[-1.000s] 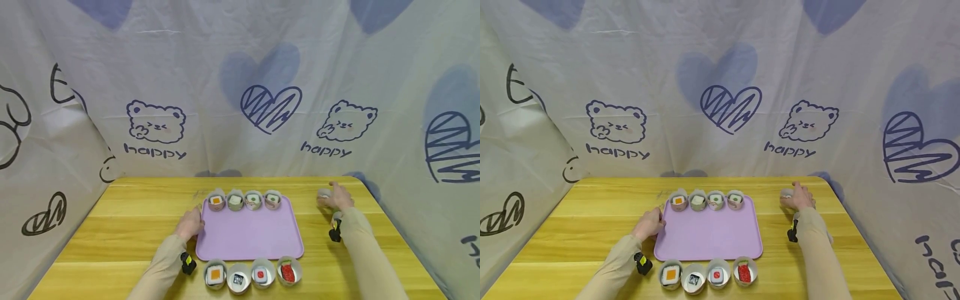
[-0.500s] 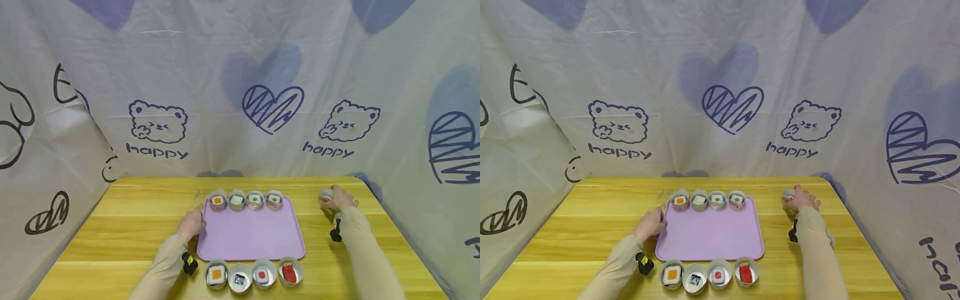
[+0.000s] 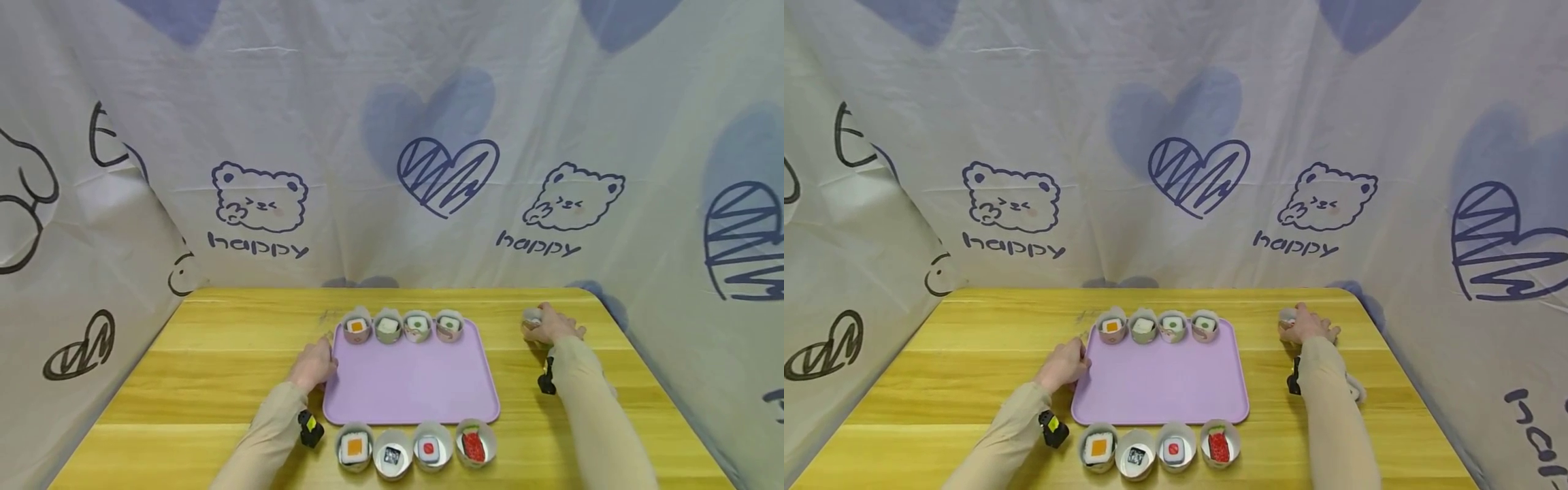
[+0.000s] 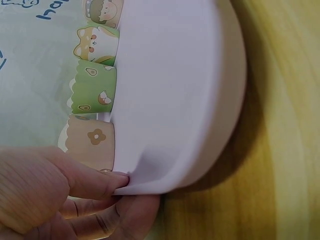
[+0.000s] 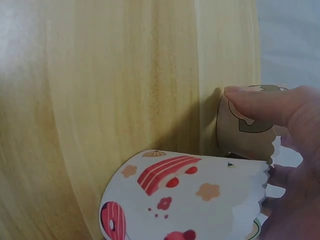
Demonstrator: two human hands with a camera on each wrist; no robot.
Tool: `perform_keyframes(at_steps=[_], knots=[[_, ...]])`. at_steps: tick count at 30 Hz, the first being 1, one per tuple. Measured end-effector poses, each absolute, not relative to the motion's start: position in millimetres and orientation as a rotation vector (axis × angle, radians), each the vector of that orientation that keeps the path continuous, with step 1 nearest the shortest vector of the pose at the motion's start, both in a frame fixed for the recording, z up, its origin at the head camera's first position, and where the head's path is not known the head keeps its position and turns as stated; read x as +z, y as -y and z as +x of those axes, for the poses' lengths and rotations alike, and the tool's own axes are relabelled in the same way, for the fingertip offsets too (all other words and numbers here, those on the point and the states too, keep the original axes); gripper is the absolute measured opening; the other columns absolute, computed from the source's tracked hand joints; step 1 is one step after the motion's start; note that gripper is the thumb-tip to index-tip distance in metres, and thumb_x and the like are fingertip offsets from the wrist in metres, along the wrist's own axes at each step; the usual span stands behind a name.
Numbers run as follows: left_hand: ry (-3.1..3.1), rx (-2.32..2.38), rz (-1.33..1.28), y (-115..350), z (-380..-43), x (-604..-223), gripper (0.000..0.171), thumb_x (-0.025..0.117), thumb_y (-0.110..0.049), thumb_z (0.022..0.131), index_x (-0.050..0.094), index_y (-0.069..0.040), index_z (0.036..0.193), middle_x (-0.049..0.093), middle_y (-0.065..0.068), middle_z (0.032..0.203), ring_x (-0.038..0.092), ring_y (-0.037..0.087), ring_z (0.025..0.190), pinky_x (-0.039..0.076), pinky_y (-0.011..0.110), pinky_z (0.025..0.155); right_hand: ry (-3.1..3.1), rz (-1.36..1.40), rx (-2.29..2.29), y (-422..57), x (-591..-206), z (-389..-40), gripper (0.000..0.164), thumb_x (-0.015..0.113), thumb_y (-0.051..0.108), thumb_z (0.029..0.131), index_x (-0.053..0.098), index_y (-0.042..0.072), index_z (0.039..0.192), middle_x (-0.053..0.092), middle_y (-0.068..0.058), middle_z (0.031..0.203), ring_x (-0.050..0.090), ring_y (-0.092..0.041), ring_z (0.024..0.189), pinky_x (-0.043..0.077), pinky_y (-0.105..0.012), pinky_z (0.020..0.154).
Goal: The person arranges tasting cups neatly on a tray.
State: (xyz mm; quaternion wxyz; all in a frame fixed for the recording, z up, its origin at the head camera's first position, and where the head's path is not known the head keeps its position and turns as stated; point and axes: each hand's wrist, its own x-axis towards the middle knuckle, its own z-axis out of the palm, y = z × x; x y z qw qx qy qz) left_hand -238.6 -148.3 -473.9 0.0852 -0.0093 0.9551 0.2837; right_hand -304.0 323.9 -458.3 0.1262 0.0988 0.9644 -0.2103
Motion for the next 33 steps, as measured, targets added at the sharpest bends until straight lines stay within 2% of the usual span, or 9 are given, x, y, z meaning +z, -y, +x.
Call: perform_keyframes(at_steps=[9, 25, 33], knots=[[-2.848, 0.838, -0.026, 147.3, -239.2, -472.1, 0.014, 0.058, -0.005, 0.095, 0.058, 0.006, 0.104, 0.061, 0.014, 0.07, 0.06, 0.02, 0.051, 0.05, 0.029, 0.045, -2.82, 0.301, -0.587, -323.0, -459.8, -306.6, 0.077, 0.064, 0.032, 0.09, 0.027, -0.001, 0.149, 0.044, -0.04, 0.14, 0.032, -0.062, 0.132, 0.009, -0.078, 0.112], [-2.835, 0.842, -0.046, 146.5, -236.5, -471.2, 0.018, 0.058, -0.004, 0.095, 0.056, 0.008, 0.109, 0.061, 0.015, 0.074, 0.061, 0.021, 0.055, 0.052, 0.029, 0.046, -2.819, 0.324, -0.598, -320.9, -459.8, -305.2, 0.076, 0.063, 0.03, 0.089, 0.028, -0.001, 0.148, 0.041, -0.041, 0.142, 0.033, -0.06, 0.133, 0.007, -0.078, 0.114], [-2.857, 0.834, -0.019, 147.0, -237.1, -472.1, 0.024, 0.057, -0.004, 0.095, 0.055, 0.01, 0.114, 0.061, 0.017, 0.076, 0.06, 0.023, 0.059, 0.052, 0.03, 0.049, -2.823, 0.292, -0.617, -324.9, -455.9, -305.5, 0.075, 0.061, 0.037, 0.09, 0.03, -0.002, 0.146, 0.044, -0.041, 0.139, 0.038, -0.062, 0.13, 0.01, -0.08, 0.112]])
